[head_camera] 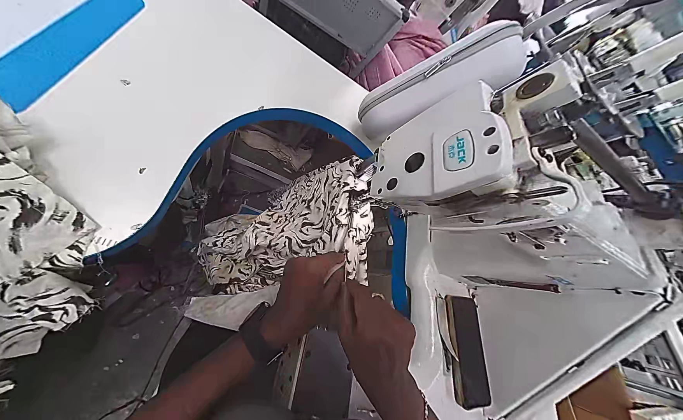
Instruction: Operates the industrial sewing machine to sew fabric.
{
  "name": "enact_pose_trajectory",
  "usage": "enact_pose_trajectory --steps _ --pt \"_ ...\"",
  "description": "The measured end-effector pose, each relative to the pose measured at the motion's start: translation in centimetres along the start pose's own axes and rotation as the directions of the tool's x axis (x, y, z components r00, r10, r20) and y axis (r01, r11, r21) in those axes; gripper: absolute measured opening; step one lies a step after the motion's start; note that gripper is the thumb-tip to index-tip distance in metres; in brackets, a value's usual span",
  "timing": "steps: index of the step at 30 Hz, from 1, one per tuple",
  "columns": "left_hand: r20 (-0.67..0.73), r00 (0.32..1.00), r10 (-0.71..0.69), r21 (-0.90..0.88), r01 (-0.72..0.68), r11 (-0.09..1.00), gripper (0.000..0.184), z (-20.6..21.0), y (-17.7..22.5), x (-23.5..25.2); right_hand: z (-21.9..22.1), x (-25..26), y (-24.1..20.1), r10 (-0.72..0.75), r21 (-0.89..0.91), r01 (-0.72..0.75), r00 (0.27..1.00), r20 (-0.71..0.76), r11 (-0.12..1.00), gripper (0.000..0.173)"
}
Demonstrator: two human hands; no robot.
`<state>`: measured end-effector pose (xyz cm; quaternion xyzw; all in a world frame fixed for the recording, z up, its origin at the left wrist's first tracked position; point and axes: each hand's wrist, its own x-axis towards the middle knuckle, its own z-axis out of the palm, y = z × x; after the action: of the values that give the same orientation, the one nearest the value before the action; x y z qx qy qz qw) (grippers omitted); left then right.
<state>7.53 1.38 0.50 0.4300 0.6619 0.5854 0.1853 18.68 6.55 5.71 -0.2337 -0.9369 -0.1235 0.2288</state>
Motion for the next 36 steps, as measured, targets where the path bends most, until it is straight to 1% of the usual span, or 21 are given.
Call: enact_pose_trajectory --steps 4,7,9,10,11,12,14,15,16,17,18,19,20,21,22,23,25,26,28,31,36 --pt "0.003 1.000 0.020 -0.081 -0.020 0.997 0.027 0.1 -0.3 -2.0 0.3 -0.6 0.2 0.164 0.039 -0.162 0.985 -0.052 0.986 0.027" --pt "-0.001 1.000 -0.005 -0.170 0.005 0.985 0.026 0.9 -1.3 -2.0 1.6 -0.1 0.0 0.176 0.057 -0.171 0.981 -0.078 0.984 0.027" --pt "-0.014 1.000 0.000 -0.160 -0.003 0.987 0.027 1.1 -1.4 -1.2 2.2 0.1 0.2 0.175 0.054 -0.170 0.981 -0.089 0.984 0.027" --pt "-0.017 1.000 -0.011 -0.151 0.008 0.989 0.027 1.1 -1.3 -1.2 1.9 -0.5 0.5 0.195 0.031 -0.194 0.980 -0.049 0.981 0.026" --pt "-0.017 1.000 -0.018 -0.137 0.016 0.990 0.028 0.9 -1.1 -1.2 1.5 -1.5 1.1 0.231 0.005 -0.232 0.972 0.042 0.973 0.025" --pt "-0.011 1.000 -0.022 -0.127 0.021 0.992 0.029 0.7 -1.1 -1.2 0.9 -2.5 1.8 0.292 0.006 -0.300 0.933 0.208 0.954 0.023" --pt "0.018 0.999 -0.045 -0.126 0.047 0.991 0.030 0.4 -0.9 -2.0 -0.3 -4.9 3.8 0.379 0.092 -0.531 0.706 0.598 0.843 0.020" --pt "0.029 0.999 -0.046 -0.119 0.049 0.992 0.030 0.4 -0.8 -2.0 -0.3 -5.9 5.3 0.340 0.198 -0.626 0.630 0.698 0.755 0.019" --pt "0.034 0.999 -0.040 -0.112 0.043 0.993 0.030 0.4 -0.6 -1.7 0.2 -6.8 7.0 0.256 0.390 -0.665 0.659 0.707 0.637 0.017" --pt "0.048 0.998 -0.034 -0.105 0.039 0.994 0.030 0.3 -0.4 -1.6 0.4 -7.5 8.2 0.186 0.586 -0.645 0.735 0.652 0.491 0.016" --pt "0.056 0.998 -0.022 -0.094 0.028 0.995 0.030 0.1 -0.2 -1.4 0.2 -7.6 9.0 0.172 0.709 -0.589 0.802 0.572 0.388 0.019" --pt "0.053 0.999 -0.007 -0.075 0.011 0.997 0.029 -0.2 -0.1 -1.2 -0.5 -6.9 9.5 0.178 0.762 -0.520 0.853 0.491 0.386 0.022" --pt "0.051 0.999 0.007 -0.047 -0.005 0.999 0.029 -0.6 0.1 -1.3 -1.8 -6.0 9.6 0.183 0.733 -0.452 0.888 0.421 0.508 0.022" --pt "0.055 0.998 0.027 -0.006 -0.027 1.000 0.029 -1.0 0.2 -1.7 -3.5 -5.1 8.8 0.161 0.589 -0.359 0.919 0.361 0.724 0.021" --pt "0.058 0.996 0.063 0.037 -0.065 0.997 0.029 -1.1 0.2 -2.2 -5.3 -4.1 7.3 0.105 0.344 -0.227 0.934 0.341 0.911 0.022" --pt "0.055 0.993 0.106 0.074 -0.110 0.991 0.029 -1.0 0.1 -2.8 -7.0 -3.0 5.1 0.055 0.125 -0.116 0.910 0.411 0.985 0.021" --pt "0.051 0.984 0.169 0.124 -0.174 0.977 0.029 -0.2 0.3 -4.8 -8.0 -2.5 0.7 0.006 -0.047 0.021 0.863 0.505 0.999 0.013" --pt "0.047 0.983 0.175 0.145 -0.180 0.973 0.027 0.3 0.4 -5.8 -7.3 -2.9 -0.4 -0.054 -0.056 0.092 0.877 0.478 0.994 0.009" --pt "0.030 0.984 0.175 0.146 -0.178 0.973 0.027 0.2 0.3 -5.9 -4.5 -2.9 -0.8 -0.123 -0.056 0.150 0.934 0.334 0.987 0.012" --pt "0.023 0.989 0.147 0.084 -0.148 0.985 0.024 0.4 -0.4 -4.3 -2.3 -1.4 0.5 -0.101 -0.063 0.115 0.976 0.192 0.991 0.017" --pt "-0.095 0.993 0.076 -0.012 -0.077 0.997 0.025 2.0 -1.2 -1.0 -0.3 -0.9 0.9 0.007 -0.003 -0.007 0.995 0.095 1.000 0.026"
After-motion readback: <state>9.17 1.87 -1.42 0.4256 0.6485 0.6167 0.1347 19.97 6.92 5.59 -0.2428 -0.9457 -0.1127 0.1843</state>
